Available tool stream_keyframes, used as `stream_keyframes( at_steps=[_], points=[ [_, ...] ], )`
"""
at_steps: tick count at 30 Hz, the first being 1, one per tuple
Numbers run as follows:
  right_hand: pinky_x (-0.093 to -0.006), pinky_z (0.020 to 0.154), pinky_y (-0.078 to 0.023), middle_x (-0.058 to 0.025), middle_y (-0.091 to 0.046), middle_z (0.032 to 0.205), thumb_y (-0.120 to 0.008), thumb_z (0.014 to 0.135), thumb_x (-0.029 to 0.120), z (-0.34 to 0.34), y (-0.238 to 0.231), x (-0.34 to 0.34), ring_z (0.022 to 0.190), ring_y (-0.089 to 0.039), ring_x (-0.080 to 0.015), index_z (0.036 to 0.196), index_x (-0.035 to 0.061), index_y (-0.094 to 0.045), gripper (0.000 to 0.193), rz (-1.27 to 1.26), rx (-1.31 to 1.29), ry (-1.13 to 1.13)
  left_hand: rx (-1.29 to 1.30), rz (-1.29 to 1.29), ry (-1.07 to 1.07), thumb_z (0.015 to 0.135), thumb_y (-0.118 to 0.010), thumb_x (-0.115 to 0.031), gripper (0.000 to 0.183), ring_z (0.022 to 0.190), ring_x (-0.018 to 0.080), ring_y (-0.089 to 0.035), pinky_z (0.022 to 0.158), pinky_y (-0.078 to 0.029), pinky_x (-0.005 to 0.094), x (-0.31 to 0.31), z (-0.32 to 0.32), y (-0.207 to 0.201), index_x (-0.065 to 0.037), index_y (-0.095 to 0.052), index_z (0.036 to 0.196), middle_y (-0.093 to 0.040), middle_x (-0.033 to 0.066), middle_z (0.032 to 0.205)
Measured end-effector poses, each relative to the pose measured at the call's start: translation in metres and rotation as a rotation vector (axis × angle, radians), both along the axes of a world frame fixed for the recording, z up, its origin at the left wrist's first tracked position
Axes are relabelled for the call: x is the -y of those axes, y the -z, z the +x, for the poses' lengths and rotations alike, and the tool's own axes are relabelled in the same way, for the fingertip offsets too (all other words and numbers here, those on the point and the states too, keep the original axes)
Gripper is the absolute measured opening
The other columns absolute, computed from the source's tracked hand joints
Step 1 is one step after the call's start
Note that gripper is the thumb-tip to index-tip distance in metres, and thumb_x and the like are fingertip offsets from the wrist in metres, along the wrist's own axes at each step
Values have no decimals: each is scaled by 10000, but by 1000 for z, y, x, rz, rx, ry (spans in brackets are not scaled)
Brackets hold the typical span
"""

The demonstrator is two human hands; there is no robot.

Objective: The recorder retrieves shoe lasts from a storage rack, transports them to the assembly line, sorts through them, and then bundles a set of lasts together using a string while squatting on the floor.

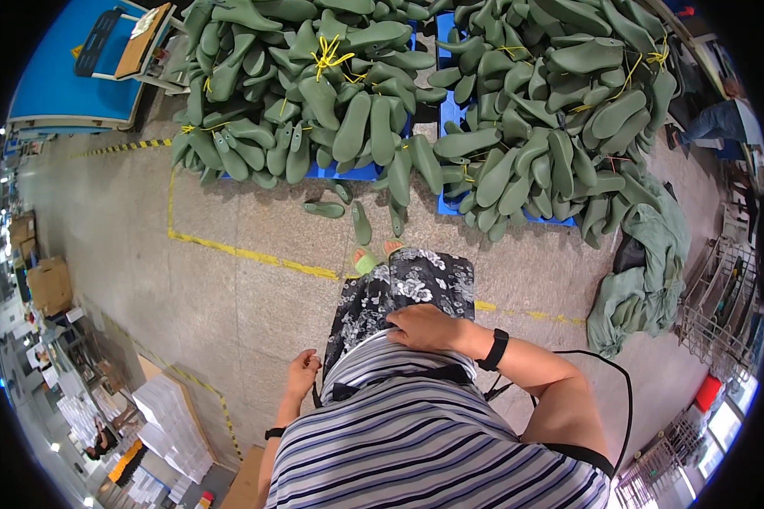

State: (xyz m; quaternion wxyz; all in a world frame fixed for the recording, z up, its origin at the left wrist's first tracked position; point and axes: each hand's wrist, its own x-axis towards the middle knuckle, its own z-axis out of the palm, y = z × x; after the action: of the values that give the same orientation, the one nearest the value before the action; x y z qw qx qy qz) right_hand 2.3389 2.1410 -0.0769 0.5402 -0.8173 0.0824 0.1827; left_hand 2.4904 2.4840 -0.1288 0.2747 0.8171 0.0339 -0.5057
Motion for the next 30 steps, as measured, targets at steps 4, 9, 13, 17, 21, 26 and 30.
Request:
stream_keyframes(
  at_steps=[4,9,13,17,21,26,30],
  points=[
    [-467,743,-478,-210,-636,861,-536,872,287,15,7,-5,855,-610,-394,893,2,-578,289,-30,-95,73,-31,45,290,826,-606,-213,388,824,227,-637,757,-488,318,1,34,48,6,-585,1146,-657,136,864],
    [-473,752,-470,-221,-632,854,-554,860,274,27,22,11,866,-602,-410,908,9,-591,273,-96,-263,216,-70,39,738,815,-610,-256,439,1003,356,-602,869,-472,403,38,64,120,-8,-573,1175,-620,241,1072],
    [-448,762,-480,-233,-639,886,-575,842,257,20,65,42,857,-608,-410,974,5,-621,288,-68,-404,323,8,-123,948,812,-624,-272,408,974,365,-602,855,-482,402,97,57,142,-36,-595,1144,-644,205,1002],
    [-423,733,-486,-221,-644,851,-572,822,223,28,131,86,815,-615,-399,893,1,-635,241,-61,-406,419,6,-291,836,821,-606,-302,449,1078,362,-546,937,-430,414,161,59,138,-15,-571,1165,-594,214,1119],
    [-401,701,-491,-204,-652,807,-576,805,205,52,183,161,771,-625,-377,879,0,-633,225,-128,-376,458,-33,-430,899,831,-597,-333,460,1099,363,-527,934,-421,418,232,66,132,-11,-561,1156,-566,210,1166],
    [-403,761,-493,-222,-663,867,-577,816,207,92,258,280,838,-640,-368,939,-18,-635,263,121,-485,788,-7,-603,930,826,-599,-393,404,993,335,-579,826,-465,438,323,42,162,-89,-596,1093,-603,135,1069],
    [-407,946,-431,-295,-573,1131,-574,809,214,152,317,374,1100,-541,-399,1151,-72,-550,447,-277,-483,700,71,-665,957,853,-544,-455,418,1183,297,-482,913,-339,528,379,-7,199,-117,-629,1083,-627,62,1081]
  ],
)
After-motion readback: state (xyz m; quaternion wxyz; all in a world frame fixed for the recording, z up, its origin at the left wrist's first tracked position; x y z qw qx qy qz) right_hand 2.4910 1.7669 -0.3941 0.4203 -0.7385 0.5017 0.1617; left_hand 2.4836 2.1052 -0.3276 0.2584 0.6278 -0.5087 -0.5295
